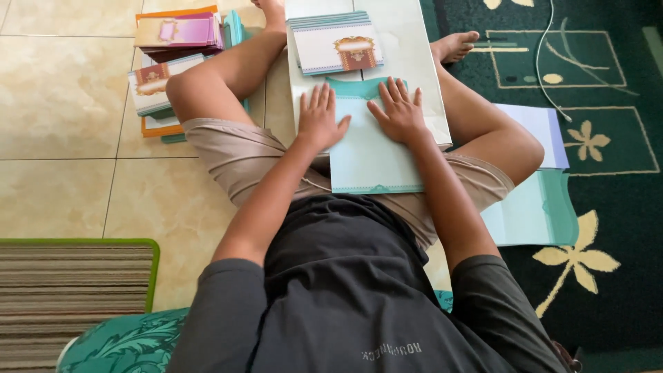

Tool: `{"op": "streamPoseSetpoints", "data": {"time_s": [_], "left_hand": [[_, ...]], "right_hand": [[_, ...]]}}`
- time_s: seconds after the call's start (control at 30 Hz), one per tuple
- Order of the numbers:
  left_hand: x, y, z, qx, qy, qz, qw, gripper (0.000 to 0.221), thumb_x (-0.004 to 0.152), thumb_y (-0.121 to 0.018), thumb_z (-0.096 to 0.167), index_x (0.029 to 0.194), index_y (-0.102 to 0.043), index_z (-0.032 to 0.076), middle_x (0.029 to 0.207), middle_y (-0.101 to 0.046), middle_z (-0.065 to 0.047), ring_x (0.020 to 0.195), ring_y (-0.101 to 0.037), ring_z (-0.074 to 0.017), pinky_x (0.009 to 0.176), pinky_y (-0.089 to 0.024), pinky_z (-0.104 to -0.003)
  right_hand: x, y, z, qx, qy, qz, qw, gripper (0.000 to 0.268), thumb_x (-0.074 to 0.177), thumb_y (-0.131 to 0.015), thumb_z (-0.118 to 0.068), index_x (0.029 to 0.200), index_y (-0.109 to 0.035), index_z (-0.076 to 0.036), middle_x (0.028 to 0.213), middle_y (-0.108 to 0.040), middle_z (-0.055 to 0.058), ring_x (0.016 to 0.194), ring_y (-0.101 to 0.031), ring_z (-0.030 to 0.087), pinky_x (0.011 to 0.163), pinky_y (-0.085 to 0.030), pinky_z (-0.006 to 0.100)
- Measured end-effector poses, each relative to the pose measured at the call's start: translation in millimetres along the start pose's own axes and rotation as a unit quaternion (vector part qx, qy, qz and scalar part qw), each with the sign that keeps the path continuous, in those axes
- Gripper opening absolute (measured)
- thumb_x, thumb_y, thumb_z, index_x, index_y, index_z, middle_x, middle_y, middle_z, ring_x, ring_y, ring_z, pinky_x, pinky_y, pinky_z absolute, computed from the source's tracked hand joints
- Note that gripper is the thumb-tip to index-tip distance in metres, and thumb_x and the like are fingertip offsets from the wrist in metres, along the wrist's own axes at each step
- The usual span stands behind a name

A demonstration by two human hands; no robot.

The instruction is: The person sits on the floor and repeatedly folds light blue paper sheets in half, pressing the crease with both hands. They place each folded sheet into a white box on their lap. Stacks of similar paper and other colored items are visible nearby.

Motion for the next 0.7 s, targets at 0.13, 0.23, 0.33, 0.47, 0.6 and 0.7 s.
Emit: {"op": "streamPoseSetpoints", "data": {"time_s": [0.13, 0.23, 0.33, 0.47, 0.6, 0.7], "left_hand": [[-38, -6, 41, 0.016, -0.018, -0.020, 1.000, 0.084, 0.103, -0.038, 0.057, 0.160, -0.031, -0.003, 0.169, -0.020, -0.024, 0.158, -0.013, -0.0417, 0.125, -0.008, -0.064], [-58, -5, 72, -0.027, -0.091, -0.051, 0.994, 0.078, 0.106, -0.032, 0.052, 0.161, -0.027, -0.004, 0.170, -0.018, -0.024, 0.159, -0.011, -0.0399, 0.125, -0.007, -0.064], [-57, -17, 75, 0.007, -0.141, -0.060, 0.988, 0.084, 0.105, -0.025, 0.054, 0.160, -0.011, -0.008, 0.170, -0.005, -0.024, 0.158, 0.000, -0.0388, 0.125, -0.001, -0.056], [-53, -13, 68, -0.028, -0.143, -0.030, 0.989, 0.075, 0.108, -0.021, 0.052, 0.162, -0.023, 0.001, 0.171, -0.017, -0.017, 0.159, -0.011, -0.0344, 0.126, -0.009, -0.055], [-51, -17, 66, -0.024, -0.133, -0.049, 0.990, 0.074, 0.108, -0.020, 0.053, 0.164, -0.024, 0.004, 0.173, -0.015, -0.016, 0.160, -0.011, -0.0359, 0.128, -0.009, -0.057], [-49, -21, 65, -0.027, -0.123, -0.046, 0.991, 0.073, 0.108, -0.025, 0.050, 0.163, -0.025, 0.003, 0.172, -0.015, -0.017, 0.160, -0.012, -0.0358, 0.128, -0.010, -0.056]], "right_hand": [[9, -5, 0, -0.028, -0.008, -0.015, 0.999, 0.076, 0.107, -0.020, -0.071, 0.167, -0.024, -0.024, 0.175, -0.015, 0.005, 0.161, -0.010, 0.026, 0.125, -0.005, 0.068], [15, -8, 2, -0.034, -0.011, -0.019, 0.999, 0.076, 0.107, -0.018, -0.071, 0.167, -0.022, -0.026, 0.175, -0.013, 0.003, 0.161, -0.008, 0.024, 0.125, -0.003, 0.070], [14, -7, -1, -0.008, 0.028, 0.014, 0.999, 0.077, 0.104, -0.022, -0.061, 0.164, -0.024, -0.013, 0.173, -0.011, 0.010, 0.158, 0.000, 0.028, 0.119, 0.005, 0.071], [-1, -6, -8, -0.018, 0.001, -0.001, 1.000, 0.074, 0.108, -0.018, -0.060, 0.166, -0.023, -0.014, 0.174, -0.012, 0.012, 0.160, -0.004, 0.030, 0.121, 0.004, 0.070], [-47, 2, -13, -0.014, 0.014, -0.024, 1.000, 0.070, 0.111, -0.024, -0.054, 0.167, -0.024, -0.014, 0.174, -0.017, 0.013, 0.161, -0.012, 0.031, 0.123, -0.001, 0.070], [-92, 11, -16, -0.002, 0.037, -0.023, 0.999, 0.066, 0.112, -0.024, -0.049, 0.167, -0.025, -0.012, 0.173, -0.019, 0.013, 0.161, -0.014, 0.031, 0.122, 0.000, 0.070]]}}
Point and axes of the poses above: each hand's wrist, its own x-axis towards the middle knuckle, its own y-axis out of the back of the hand, z = x × y, the point moved 3 cm from there along x, towards the middle knuckle
